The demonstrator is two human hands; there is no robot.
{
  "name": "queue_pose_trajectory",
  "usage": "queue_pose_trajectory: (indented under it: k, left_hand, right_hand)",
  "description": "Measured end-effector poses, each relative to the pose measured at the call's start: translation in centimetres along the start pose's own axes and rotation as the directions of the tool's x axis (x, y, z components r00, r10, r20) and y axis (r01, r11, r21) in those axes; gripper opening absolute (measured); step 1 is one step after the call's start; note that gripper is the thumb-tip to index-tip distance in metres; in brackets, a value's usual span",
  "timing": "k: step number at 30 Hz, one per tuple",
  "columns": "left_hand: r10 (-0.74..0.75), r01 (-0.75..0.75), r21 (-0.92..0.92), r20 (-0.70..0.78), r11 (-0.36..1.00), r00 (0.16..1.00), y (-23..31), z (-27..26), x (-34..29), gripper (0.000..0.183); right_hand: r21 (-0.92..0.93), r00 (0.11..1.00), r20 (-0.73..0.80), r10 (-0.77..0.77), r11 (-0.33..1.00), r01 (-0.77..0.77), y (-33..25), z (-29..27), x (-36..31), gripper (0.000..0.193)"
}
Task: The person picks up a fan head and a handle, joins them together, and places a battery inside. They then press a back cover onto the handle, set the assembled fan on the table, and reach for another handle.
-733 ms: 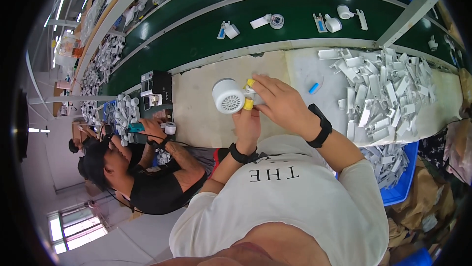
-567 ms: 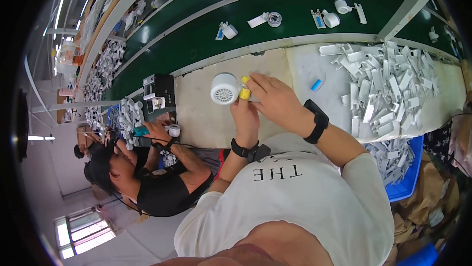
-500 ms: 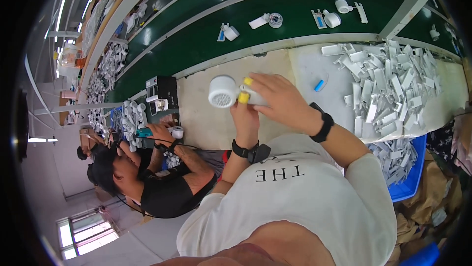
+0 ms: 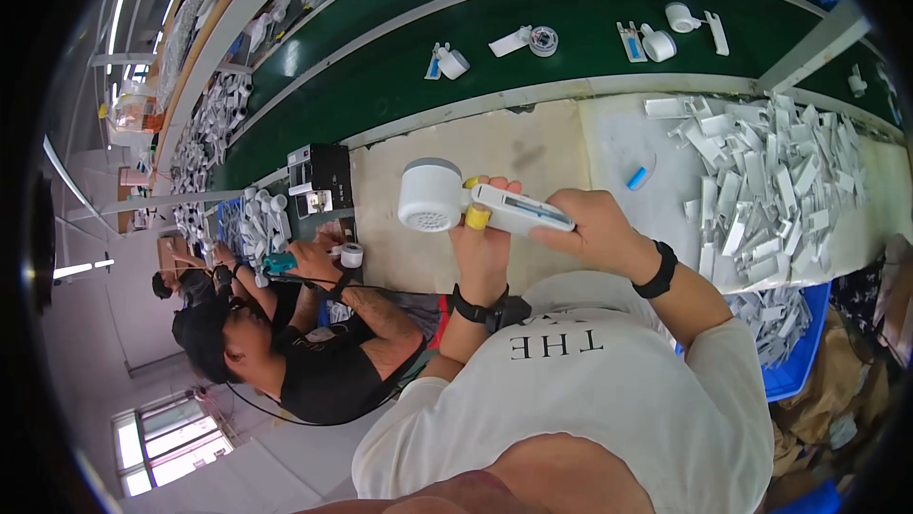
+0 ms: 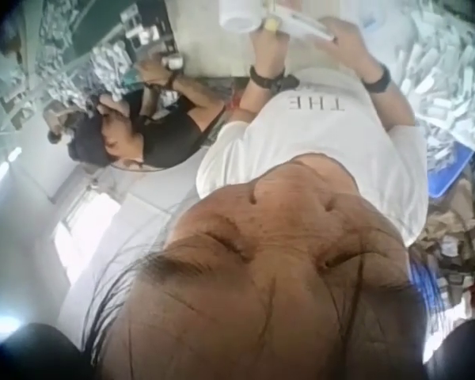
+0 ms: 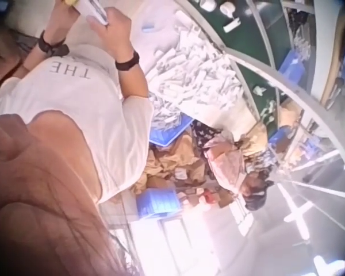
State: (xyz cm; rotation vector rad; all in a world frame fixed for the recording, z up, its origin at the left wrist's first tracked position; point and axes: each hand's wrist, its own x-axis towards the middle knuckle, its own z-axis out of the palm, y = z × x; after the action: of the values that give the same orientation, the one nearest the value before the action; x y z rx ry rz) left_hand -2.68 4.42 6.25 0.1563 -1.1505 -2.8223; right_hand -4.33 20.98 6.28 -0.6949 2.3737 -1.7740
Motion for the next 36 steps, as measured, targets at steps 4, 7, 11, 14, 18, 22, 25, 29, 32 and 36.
queue_pose_trajectory:
  k: [4, 7, 11, 14, 18, 22, 25, 29, 32, 36]
  left_hand:
    - [-0.039, 0.037, 0.079, 0.028, 0.996, 0.999, 0.8, -2.1, 2.3, 0.027]
    - [-0.122, 0.176, 0.305, -0.188, 0.936, 0.975, -0.5, -7.6, 4.0, 0.021]
    - [0.128, 0.345, 0.923, -0.368, 0.172, 0.921, 0.4, -18.5, 4.4, 0.021]
    - [0.322, 0.418, 0.897, -0.357, -0.143, 0.877, 2.0, -24.6, 4.6, 0.021]
    - [0.45, 0.453, 0.882, -0.356, -0.127, 0.819, 2.7, -28.6, 4.6, 0.026]
    - [0.42, 0.49, 0.861, -0.397, -0.137, 0.816, 2.3, -29.0, 4.5, 0.032]
    - [0.471, 0.5, 0.801, -0.32, -0.328, 0.822, 2.5, -27.0, 4.8, 0.04]
    - [0.606, 0.117, 0.988, -0.034, -0.099, 0.795, 2.5, -24.7, 5.7, 0.044]
    - [0.109, 0.208, 0.675, -0.395, 0.707, 0.912, 1.5, -22.9, 6.6, 0.039]
    - [-0.375, 0.416, 0.152, -0.24, 0.897, 0.895, -2.7, -19.5, 7.5, 0.058]
  right_hand:
    - [-0.227, 0.994, 0.074, -0.083, 0.969, 0.098, 2.8, 2.3, 2.3, 0.034]
    - [-0.123, 0.921, 0.344, 0.184, 0.981, -0.15, 6.8, 5.9, 3.7, 0.034]
    - [0.026, 0.889, 0.419, 0.186, 0.976, -0.216, 16.9, 10.0, 9.2, 0.031]
    - [-0.295, 0.962, 0.11, 0.249, 0.933, -0.207, 19.2, 11.2, 19.4, 0.04]
    - [-0.682, 0.997, -0.047, -0.067, 0.731, 0.017, 18.3, 14.2, 30.1, 0.063]
    - [-0.628, 0.984, -0.015, 0.179, 0.764, -0.148, 19.3, 16.4, 34.7, 0.058]
    - [-0.416, 0.975, 0.022, 0.222, 0.889, -0.193, 21.0, 15.9, 34.6, 0.052]
    - [-0.023, 0.979, 0.203, 0.027, 0.999, -0.023, 18.6, 11.9, 30.2, 0.048]
    - [0.25, 0.934, 0.356, -0.001, 0.964, -0.094, 13.2, 8.1, 23.4, 0.049]
    - [0.21, 0.786, 0.604, -0.13, 0.978, 0.0, 6.2, 2.9, 15.0, 0.052]
